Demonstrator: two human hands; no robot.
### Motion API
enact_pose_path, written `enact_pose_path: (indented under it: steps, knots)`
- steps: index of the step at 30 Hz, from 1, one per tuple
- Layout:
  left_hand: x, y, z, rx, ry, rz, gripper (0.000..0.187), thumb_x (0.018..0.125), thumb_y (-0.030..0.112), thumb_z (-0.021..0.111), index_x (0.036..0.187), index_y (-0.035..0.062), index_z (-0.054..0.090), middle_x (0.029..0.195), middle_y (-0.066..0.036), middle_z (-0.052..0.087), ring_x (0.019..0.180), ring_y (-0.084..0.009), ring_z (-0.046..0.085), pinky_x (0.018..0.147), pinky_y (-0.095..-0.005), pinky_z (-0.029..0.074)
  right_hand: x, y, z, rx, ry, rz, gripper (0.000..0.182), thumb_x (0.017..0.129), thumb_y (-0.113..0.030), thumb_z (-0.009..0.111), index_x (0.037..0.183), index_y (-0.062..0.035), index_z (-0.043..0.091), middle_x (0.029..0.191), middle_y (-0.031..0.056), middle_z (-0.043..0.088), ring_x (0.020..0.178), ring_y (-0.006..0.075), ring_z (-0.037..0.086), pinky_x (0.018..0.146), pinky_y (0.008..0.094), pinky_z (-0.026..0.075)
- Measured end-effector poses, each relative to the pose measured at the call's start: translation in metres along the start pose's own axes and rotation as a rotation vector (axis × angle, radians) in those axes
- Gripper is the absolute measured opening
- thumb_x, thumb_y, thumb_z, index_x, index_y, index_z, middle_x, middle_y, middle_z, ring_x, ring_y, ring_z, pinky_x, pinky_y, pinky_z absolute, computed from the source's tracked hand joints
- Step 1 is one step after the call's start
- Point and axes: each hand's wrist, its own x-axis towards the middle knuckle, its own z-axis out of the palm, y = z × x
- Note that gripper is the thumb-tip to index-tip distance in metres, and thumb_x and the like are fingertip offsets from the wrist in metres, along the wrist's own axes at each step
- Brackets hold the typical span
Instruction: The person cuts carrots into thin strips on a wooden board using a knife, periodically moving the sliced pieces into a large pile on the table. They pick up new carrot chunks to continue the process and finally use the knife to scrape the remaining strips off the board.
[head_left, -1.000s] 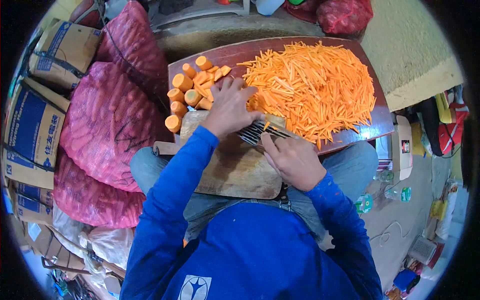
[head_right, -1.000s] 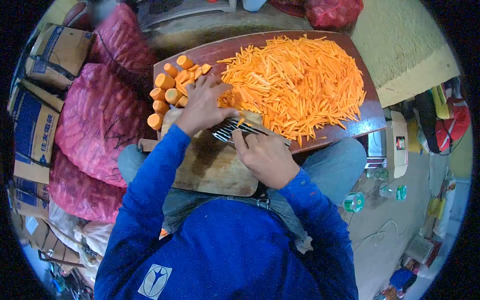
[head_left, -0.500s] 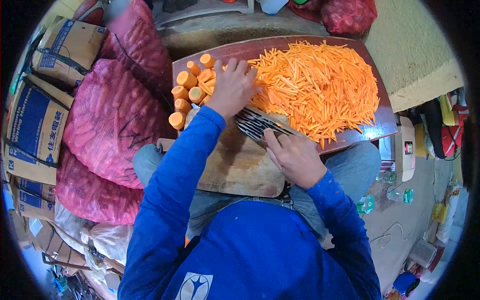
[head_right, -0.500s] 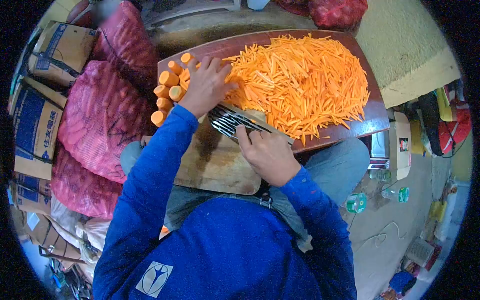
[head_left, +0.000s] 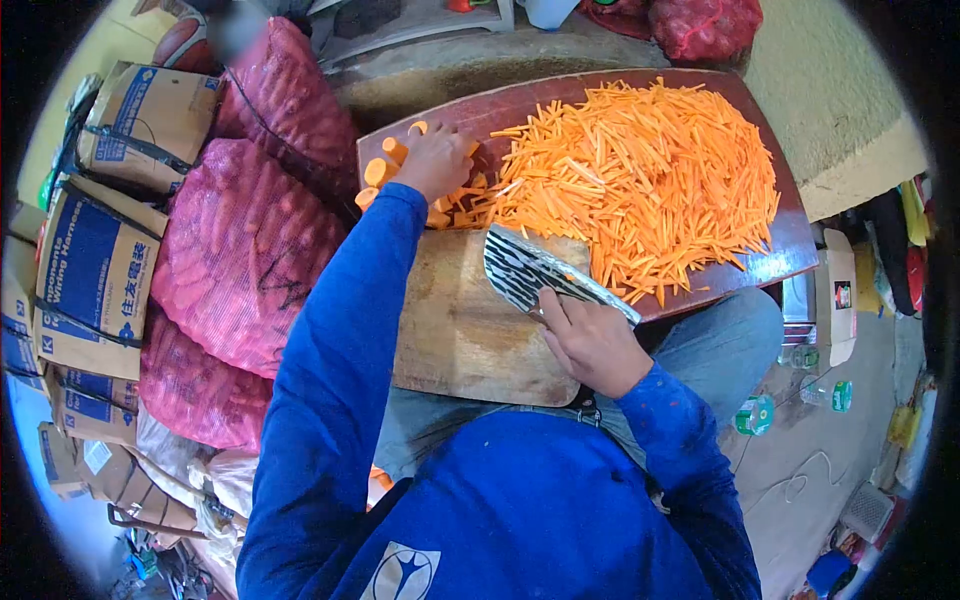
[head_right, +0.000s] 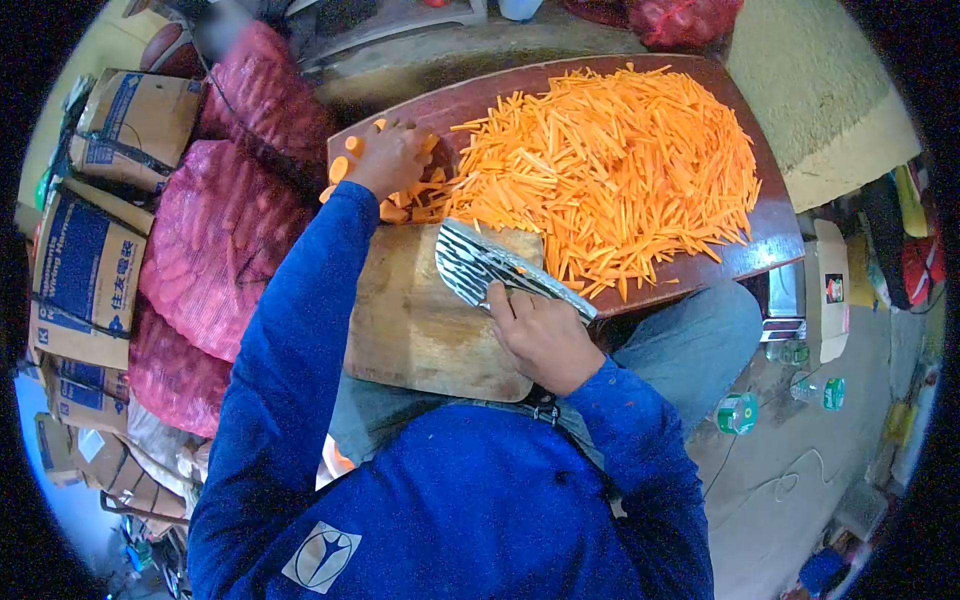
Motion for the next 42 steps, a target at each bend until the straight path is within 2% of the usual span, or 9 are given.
enact_pose_path:
  steps: [11, 16, 17, 18, 21, 24, 28, 31, 42]
  knots:
    - [-0.001, 0.001, -0.004, 0.092, -0.065, 0.102, 0.033, 0.082, 0.007, 0.072, 0.114, 0.0032, 0.073, 0.110, -0.021, 0.074, 0.110, -0.0408, 0.070, 0.098, -0.0560, 0.049, -0.004, 0.001, 0.003, 0.080, -0.032, 0.036, 0.057, 0.099, -0.027, 0.073, 0.145, 0.0000, 0.053, 0.096, 0.0160, 0.069, 0.082, 0.0347, 0.072, 0.069, 0.0460, 0.057]
    - [-0.021, 0.010, -0.026, -0.261, 0.192, 0.081, 0.018, 0.088, 0.006, 0.072, 0.105, -0.0013, 0.071, 0.102, -0.023, 0.071, 0.099, -0.0461, 0.070, 0.086, -0.0543, 0.055, -0.003, 0.000, 0.000, 0.054, -0.059, 0.054, 0.058, 0.099, -0.028, 0.073, 0.147, -0.0008, 0.054, 0.097, 0.0151, 0.070, 0.083, 0.0340, 0.072, 0.068, 0.0461, 0.056]
    - [-0.029, 0.015, -0.035, -0.357, 0.278, 0.089, 0.038, 0.083, -0.005, 0.072, 0.120, 0.0004, 0.075, 0.097, -0.022, 0.073, 0.092, -0.0430, 0.071, 0.081, -0.0520, 0.055, -0.003, 0.000, 0.001, 0.048, -0.059, 0.050, 0.058, 0.099, -0.028, 0.073, 0.147, -0.0008, 0.054, 0.097, 0.0151, 0.070, 0.083, 0.0340, 0.072, 0.068, 0.0461, 0.056]
    - [-0.040, 0.017, -0.038, -0.358, 0.285, 0.086, 0.038, 0.083, -0.005, 0.072, 0.120, 0.0004, 0.075, 0.097, -0.022, 0.073, 0.092, -0.0430, 0.071, 0.081, -0.0520, 0.055, -0.004, 0.000, 0.003, 0.046, -0.051, 0.050, 0.058, 0.099, -0.028, 0.073, 0.148, -0.0009, 0.054, 0.097, 0.0151, 0.070, 0.083, 0.0338, 0.073, 0.068, 0.0461, 0.056]
    - [-0.084, 0.032, -0.053, -0.528, 0.391, -0.109, 0.036, 0.088, -0.005, 0.071, 0.123, 0.0001, 0.075, 0.100, -0.018, 0.077, 0.089, -0.0319, 0.073, 0.079, -0.0372, 0.057, -0.003, -0.003, -0.004, 0.023, -0.043, 0.044, 0.054, 0.100, -0.026, 0.072, 0.144, -0.0003, 0.056, 0.097, 0.0145, 0.070, 0.082, 0.0330, 0.072, 0.068, 0.0455, 0.057]
    - [-0.132, 0.064, -0.069, -0.805, 0.363, -0.403, 0.022, 0.089, -0.004, 0.067, 0.110, -0.0046, 0.073, 0.093, -0.021, 0.075, 0.089, -0.0433, 0.072, 0.077, -0.0476, 0.057, -0.002, -0.003, -0.006, 0.047, -0.009, 0.038, 0.050, 0.100, -0.024, 0.071, 0.141, 0.0000, 0.058, 0.096, 0.0145, 0.069, 0.081, 0.0341, 0.072, 0.068, 0.0460, 0.057]
    - [-0.191, 0.087, -0.051, -1.011, 0.312, -0.632, 0.020, 0.089, -0.002, 0.069, 0.108, -0.0048, 0.074, 0.095, -0.020, 0.074, 0.089, -0.0411, 0.072, 0.080, -0.0462, 0.057, -0.001, -0.007, -0.025, 0.124, -0.070, 0.109, 0.051, 0.101, -0.022, 0.070, 0.145, -0.0007, 0.056, 0.096, 0.0171, 0.068, 0.084, 0.0392, 0.071, 0.070, 0.0498, 0.057]
    - [-0.217, 0.098, -0.051, -0.607, 0.332, -0.422, 0.025, 0.088, 0.006, 0.078, 0.112, -0.0010, 0.076, 0.110, -0.017, 0.071, 0.103, -0.0391, 0.067, 0.093, -0.0473, 0.054, 0.004, -0.014, -0.035, 0.209, -0.071, 0.135, 0.050, 0.103, -0.021, 0.068, 0.146, 0.0005, 0.055, 0.101, 0.0220, 0.070, 0.086, 0.0424, 0.072, 0.072, 0.0524, 0.057]
    - [-0.222, 0.087, -0.043, -0.587, 0.347, -0.269, 0.042, 0.080, 0.004, 0.082, 0.121, 0.0024, 0.073, 0.115, -0.017, 0.066, 0.106, -0.0388, 0.063, 0.093, -0.0479, 0.053, 0.000, -0.047, -0.042, 0.548, -0.131, 0.228, 0.043, 0.107, -0.018, 0.065, 0.142, 0.0041, 0.056, 0.108, 0.0286, 0.071, 0.099, 0.0503, 0.071, 0.083, 0.0527, 0.058]
